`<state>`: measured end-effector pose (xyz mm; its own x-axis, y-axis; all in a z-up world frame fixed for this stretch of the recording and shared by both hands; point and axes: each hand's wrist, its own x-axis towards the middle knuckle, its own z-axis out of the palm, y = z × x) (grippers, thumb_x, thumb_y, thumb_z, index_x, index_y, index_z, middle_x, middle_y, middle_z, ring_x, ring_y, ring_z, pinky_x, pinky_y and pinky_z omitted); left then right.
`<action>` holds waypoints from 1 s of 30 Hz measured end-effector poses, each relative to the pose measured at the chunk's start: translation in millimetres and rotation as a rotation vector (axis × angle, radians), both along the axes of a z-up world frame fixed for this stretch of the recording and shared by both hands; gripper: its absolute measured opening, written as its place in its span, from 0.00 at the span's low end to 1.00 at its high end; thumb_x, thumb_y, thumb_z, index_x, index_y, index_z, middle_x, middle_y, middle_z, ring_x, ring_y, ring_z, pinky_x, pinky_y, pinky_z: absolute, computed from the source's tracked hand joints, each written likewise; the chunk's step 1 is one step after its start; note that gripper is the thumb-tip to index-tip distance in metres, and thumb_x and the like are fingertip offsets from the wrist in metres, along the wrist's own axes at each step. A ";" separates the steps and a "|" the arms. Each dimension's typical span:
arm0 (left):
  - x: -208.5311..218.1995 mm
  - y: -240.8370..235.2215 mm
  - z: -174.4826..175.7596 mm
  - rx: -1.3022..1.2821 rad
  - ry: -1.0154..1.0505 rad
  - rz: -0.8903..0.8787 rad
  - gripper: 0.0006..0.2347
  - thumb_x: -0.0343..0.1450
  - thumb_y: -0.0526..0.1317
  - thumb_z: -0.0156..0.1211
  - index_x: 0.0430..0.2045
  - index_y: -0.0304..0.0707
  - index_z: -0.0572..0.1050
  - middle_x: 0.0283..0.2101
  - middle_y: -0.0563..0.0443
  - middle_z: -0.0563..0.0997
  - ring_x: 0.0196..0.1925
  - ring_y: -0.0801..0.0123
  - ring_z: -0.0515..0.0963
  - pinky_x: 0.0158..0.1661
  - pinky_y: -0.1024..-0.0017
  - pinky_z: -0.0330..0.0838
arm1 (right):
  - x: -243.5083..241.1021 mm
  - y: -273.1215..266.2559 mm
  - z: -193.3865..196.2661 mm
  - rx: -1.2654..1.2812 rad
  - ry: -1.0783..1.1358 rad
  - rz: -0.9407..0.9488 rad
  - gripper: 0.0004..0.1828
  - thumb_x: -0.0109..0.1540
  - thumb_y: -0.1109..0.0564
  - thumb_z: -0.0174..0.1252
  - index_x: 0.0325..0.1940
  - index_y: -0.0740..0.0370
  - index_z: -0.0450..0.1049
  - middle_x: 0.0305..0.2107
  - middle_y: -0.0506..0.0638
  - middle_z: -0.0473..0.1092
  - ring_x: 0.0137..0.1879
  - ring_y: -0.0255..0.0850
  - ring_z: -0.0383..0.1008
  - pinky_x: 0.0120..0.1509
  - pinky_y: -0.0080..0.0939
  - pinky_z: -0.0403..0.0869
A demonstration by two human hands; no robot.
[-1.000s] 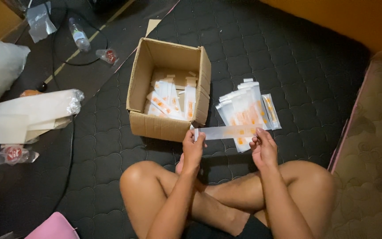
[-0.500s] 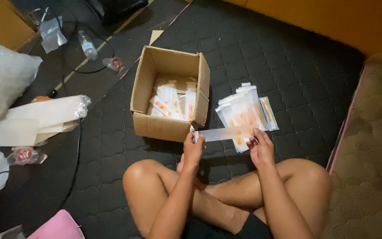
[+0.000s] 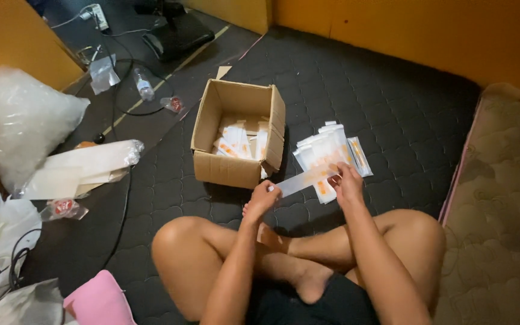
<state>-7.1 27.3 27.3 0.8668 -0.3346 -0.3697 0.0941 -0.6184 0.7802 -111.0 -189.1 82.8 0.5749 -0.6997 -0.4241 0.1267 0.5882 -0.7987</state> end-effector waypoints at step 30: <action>23.2 -87.3 146.9 -0.544 -0.245 0.086 0.07 0.67 0.40 0.66 0.32 0.38 0.85 0.26 0.47 0.84 0.18 0.70 0.78 0.22 0.73 0.76 | -36.0 70.5 78.8 -0.427 -0.004 0.259 0.24 0.59 0.51 0.71 0.55 0.66 0.76 0.35 0.50 0.78 0.36 0.38 0.78 0.42 0.39 0.82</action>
<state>16.1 -59.9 174.2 0.9374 -0.3447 0.0490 -0.0968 -0.1228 0.9877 -147.1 -118.6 161.5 0.7539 -0.6444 -0.1283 0.0231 0.2212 -0.9749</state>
